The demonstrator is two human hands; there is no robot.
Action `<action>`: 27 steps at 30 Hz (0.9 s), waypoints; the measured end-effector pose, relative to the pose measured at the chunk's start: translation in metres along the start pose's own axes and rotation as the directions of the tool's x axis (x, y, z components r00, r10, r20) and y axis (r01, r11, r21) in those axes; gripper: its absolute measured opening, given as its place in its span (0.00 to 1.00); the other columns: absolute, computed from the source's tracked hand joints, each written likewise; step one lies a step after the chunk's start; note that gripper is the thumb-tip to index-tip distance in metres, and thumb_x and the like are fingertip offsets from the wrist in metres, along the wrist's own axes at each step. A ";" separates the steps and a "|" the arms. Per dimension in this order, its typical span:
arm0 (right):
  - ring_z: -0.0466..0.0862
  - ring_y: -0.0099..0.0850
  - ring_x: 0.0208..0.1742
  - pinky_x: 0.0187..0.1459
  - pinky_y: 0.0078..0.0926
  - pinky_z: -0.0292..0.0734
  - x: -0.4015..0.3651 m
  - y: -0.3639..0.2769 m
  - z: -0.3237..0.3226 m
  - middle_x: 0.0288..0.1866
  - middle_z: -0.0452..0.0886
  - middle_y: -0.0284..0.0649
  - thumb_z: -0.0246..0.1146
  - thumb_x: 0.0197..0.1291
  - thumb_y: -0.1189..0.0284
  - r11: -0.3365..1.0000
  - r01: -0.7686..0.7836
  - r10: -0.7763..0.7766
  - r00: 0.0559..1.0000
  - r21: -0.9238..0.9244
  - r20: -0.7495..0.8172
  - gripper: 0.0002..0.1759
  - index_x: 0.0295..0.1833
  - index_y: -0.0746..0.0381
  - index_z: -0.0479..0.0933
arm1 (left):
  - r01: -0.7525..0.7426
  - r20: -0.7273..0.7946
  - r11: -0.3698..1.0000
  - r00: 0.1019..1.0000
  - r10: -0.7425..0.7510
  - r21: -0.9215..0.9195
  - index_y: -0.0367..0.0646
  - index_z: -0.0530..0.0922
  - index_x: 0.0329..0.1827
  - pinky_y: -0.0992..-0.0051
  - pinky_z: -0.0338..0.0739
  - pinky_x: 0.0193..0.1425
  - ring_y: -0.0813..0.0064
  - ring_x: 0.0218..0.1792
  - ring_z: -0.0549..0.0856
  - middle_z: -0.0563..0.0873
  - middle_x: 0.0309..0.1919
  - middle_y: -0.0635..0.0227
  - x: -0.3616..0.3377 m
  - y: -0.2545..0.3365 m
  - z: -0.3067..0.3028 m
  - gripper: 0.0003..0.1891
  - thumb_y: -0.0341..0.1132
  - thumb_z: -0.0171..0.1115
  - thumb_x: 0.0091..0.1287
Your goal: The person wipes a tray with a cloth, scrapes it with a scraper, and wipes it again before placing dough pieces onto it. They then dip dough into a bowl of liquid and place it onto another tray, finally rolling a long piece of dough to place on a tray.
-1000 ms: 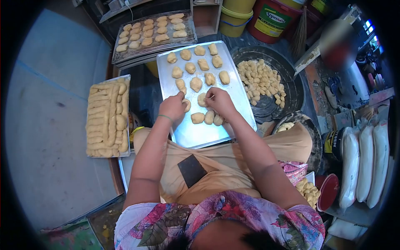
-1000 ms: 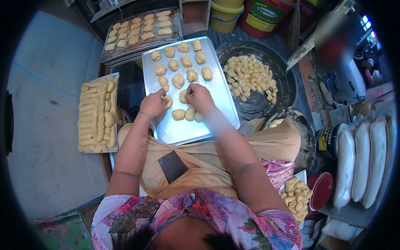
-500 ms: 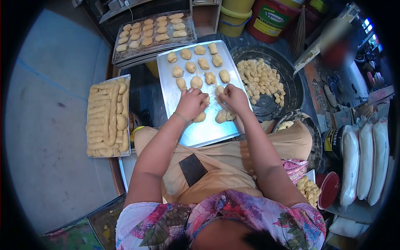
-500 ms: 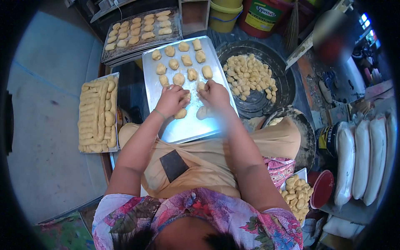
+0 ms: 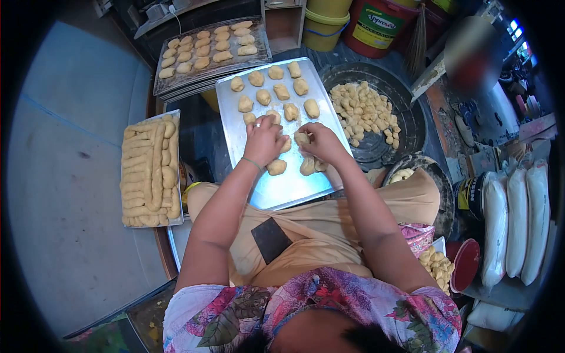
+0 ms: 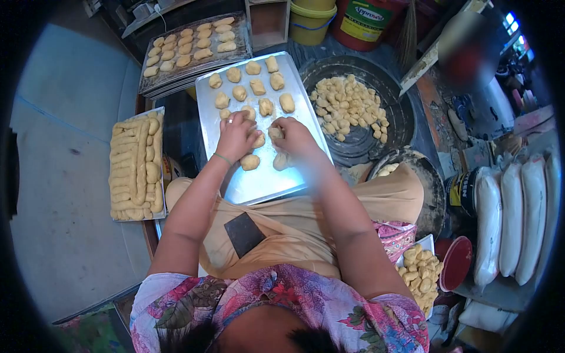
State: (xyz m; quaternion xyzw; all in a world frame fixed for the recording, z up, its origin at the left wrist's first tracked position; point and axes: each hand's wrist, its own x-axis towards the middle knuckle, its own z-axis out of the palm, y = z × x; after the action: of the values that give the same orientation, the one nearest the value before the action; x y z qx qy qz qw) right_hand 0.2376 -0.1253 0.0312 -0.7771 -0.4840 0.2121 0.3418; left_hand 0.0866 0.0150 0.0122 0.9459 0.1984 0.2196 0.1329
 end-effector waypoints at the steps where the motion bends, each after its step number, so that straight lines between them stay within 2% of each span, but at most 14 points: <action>1: 0.82 0.42 0.45 0.49 0.34 0.77 -0.004 0.000 -0.004 0.47 0.79 0.44 0.74 0.41 0.70 1.000 -0.005 0.005 1.000 0.019 -0.006 0.24 0.48 0.59 0.78 | -0.009 0.071 1.000 0.997 0.007 0.028 0.43 0.84 0.42 0.59 0.58 0.64 0.59 0.59 0.73 0.79 0.52 0.59 -0.001 0.004 -0.003 0.17 0.47 0.64 0.61; 4: 0.80 0.40 0.48 0.51 0.33 0.75 -0.030 -0.016 -0.027 0.46 0.79 0.41 0.73 0.41 0.71 0.998 0.066 -0.067 0.991 0.010 0.113 0.23 0.47 0.58 0.78 | -0.036 0.219 0.997 0.976 0.021 0.063 0.42 0.84 0.39 0.60 0.60 0.60 0.61 0.51 0.77 0.81 0.44 0.61 0.000 0.014 -0.011 0.18 0.49 0.65 0.60; 7: 0.79 0.37 0.51 0.52 0.33 0.74 -0.043 -0.017 -0.024 0.44 0.79 0.40 0.72 0.44 0.72 0.940 0.278 -0.193 0.913 -0.200 0.360 0.21 0.47 0.58 0.78 | 0.085 0.285 0.992 0.952 -0.108 0.091 0.42 0.83 0.39 0.62 0.62 0.58 0.62 0.48 0.79 0.83 0.41 0.62 0.005 0.022 -0.014 0.17 0.48 0.65 0.60; 8: 0.80 0.31 0.44 0.46 0.29 0.75 -0.038 -0.007 -0.016 0.38 0.79 0.37 0.71 0.46 0.73 0.937 0.306 -0.253 0.927 -0.166 0.277 0.20 0.47 0.59 0.78 | 0.118 0.277 0.991 0.952 -0.132 0.067 0.43 0.83 0.40 0.63 0.62 0.58 0.62 0.47 0.79 0.83 0.41 0.63 0.006 0.022 -0.015 0.17 0.47 0.65 0.59; 9: 0.79 0.29 0.42 0.44 0.27 0.75 -0.035 0.004 -0.015 0.36 0.79 0.36 0.70 0.47 0.73 0.990 0.140 -0.138 0.963 0.007 0.234 0.19 0.48 0.60 0.78 | 0.152 0.267 0.987 0.951 -0.158 0.044 0.43 0.83 0.41 0.63 0.62 0.58 0.62 0.46 0.80 0.83 0.41 0.63 0.007 0.022 -0.015 0.16 0.47 0.65 0.59; 11: 0.78 0.25 0.37 0.41 0.24 0.74 -0.027 0.007 -0.022 0.33 0.78 0.34 0.69 0.49 0.74 0.917 -0.182 0.107 0.970 0.355 0.220 0.19 0.49 0.61 0.78 | 0.151 0.216 0.986 0.967 -0.134 -0.065 0.44 0.83 0.43 0.64 0.62 0.57 0.63 0.47 0.80 0.83 0.41 0.63 0.010 0.012 -0.017 0.16 0.45 0.65 0.58; 12: 0.76 0.21 0.33 0.37 0.22 0.73 -0.024 0.007 -0.025 0.31 0.76 0.32 0.68 0.52 0.73 0.924 -0.118 0.132 0.991 0.364 -0.014 0.18 0.50 0.62 0.78 | 0.109 0.178 0.983 0.981 -0.082 -0.146 0.45 0.83 0.45 0.64 0.62 0.57 0.64 0.47 0.80 0.83 0.41 0.64 0.008 -0.001 -0.016 0.16 0.44 0.65 0.58; 15: 0.80 0.28 0.29 0.32 0.27 0.75 -0.011 0.025 -0.025 0.27 0.78 0.39 0.64 0.57 0.72 0.951 -0.063 0.163 0.933 0.302 -0.321 0.13 0.49 0.62 0.77 | 0.004 0.251 0.981 0.967 0.045 -0.193 0.48 0.82 0.51 0.65 0.60 0.57 0.65 0.51 0.78 0.83 0.43 0.66 -0.002 -0.013 -0.026 0.19 0.40 0.65 0.56; 16: 0.81 0.33 0.31 0.34 0.29 0.75 -0.012 0.020 -0.021 0.32 0.79 0.42 0.65 0.56 0.73 0.968 -0.098 0.177 0.920 0.233 -0.349 0.13 0.47 0.62 0.77 | 0.003 0.305 0.987 0.951 0.047 -0.162 0.49 0.82 0.51 0.65 0.60 0.58 0.65 0.51 0.78 0.82 0.43 0.66 -0.006 -0.011 -0.025 0.19 0.40 0.65 0.55; 19: 0.81 0.39 0.33 0.37 0.32 0.75 -0.012 0.031 -0.013 0.35 0.80 0.45 0.65 0.54 0.74 0.999 0.038 -0.040 0.949 -0.011 -0.311 0.12 0.45 0.63 0.78 | 0.027 0.351 0.995 0.936 0.010 -0.099 0.49 0.83 0.51 0.64 0.59 0.58 0.65 0.51 0.77 0.82 0.43 0.66 -0.008 -0.003 -0.027 0.19 0.40 0.65 0.54; 20: 0.80 0.40 0.34 0.39 0.34 0.75 -0.014 0.034 -0.011 0.33 0.78 0.44 0.66 0.53 0.74 0.982 0.143 -0.178 0.913 -0.120 -0.367 0.11 0.43 0.63 0.77 | 0.042 0.347 0.996 0.938 -0.010 -0.085 0.49 0.83 0.50 0.63 0.59 0.59 0.65 0.50 0.78 0.82 0.43 0.66 -0.006 0.000 -0.027 0.19 0.40 0.66 0.54; 23: 0.80 0.40 0.35 0.39 0.34 0.75 -0.011 0.041 -0.007 0.34 0.77 0.45 0.66 0.53 0.73 0.944 0.274 -0.328 0.825 -0.181 -0.461 0.11 0.41 0.64 0.78 | 0.056 0.322 0.998 0.946 -0.044 -0.026 0.48 0.83 0.47 0.63 0.59 0.58 0.65 0.49 0.78 0.83 0.41 0.67 -0.004 0.003 -0.026 0.17 0.40 0.66 0.54; 26: 0.80 0.39 0.36 0.39 0.33 0.75 -0.011 0.028 -0.010 0.36 0.76 0.45 0.67 0.52 0.72 0.952 -0.129 0.224 0.912 0.279 -0.344 0.11 0.42 0.65 0.79 | 0.087 0.392 0.994 0.914 -0.105 0.063 0.47 0.82 0.48 0.61 0.59 0.61 0.64 0.53 0.77 0.82 0.45 0.64 0.000 0.010 -0.032 0.18 0.40 0.66 0.54; 27: 0.80 0.39 0.35 0.39 0.34 0.76 -0.011 0.025 -0.011 0.37 0.76 0.45 0.67 0.53 0.73 0.976 -0.090 0.158 0.918 0.197 -0.364 0.12 0.42 0.64 0.80 | 0.053 0.342 0.998 0.937 -0.063 0.041 0.47 0.80 0.51 0.60 0.58 0.62 0.63 0.55 0.76 0.81 0.48 0.63 0.000 0.011 -0.031 0.20 0.40 0.66 0.54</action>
State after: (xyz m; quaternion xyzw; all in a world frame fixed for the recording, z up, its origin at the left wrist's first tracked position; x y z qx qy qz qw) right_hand 0.2553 -0.1459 0.0201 -0.7991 -0.3381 0.1219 0.4820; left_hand 0.0754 0.0102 0.0427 0.9654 0.2034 0.0441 0.1573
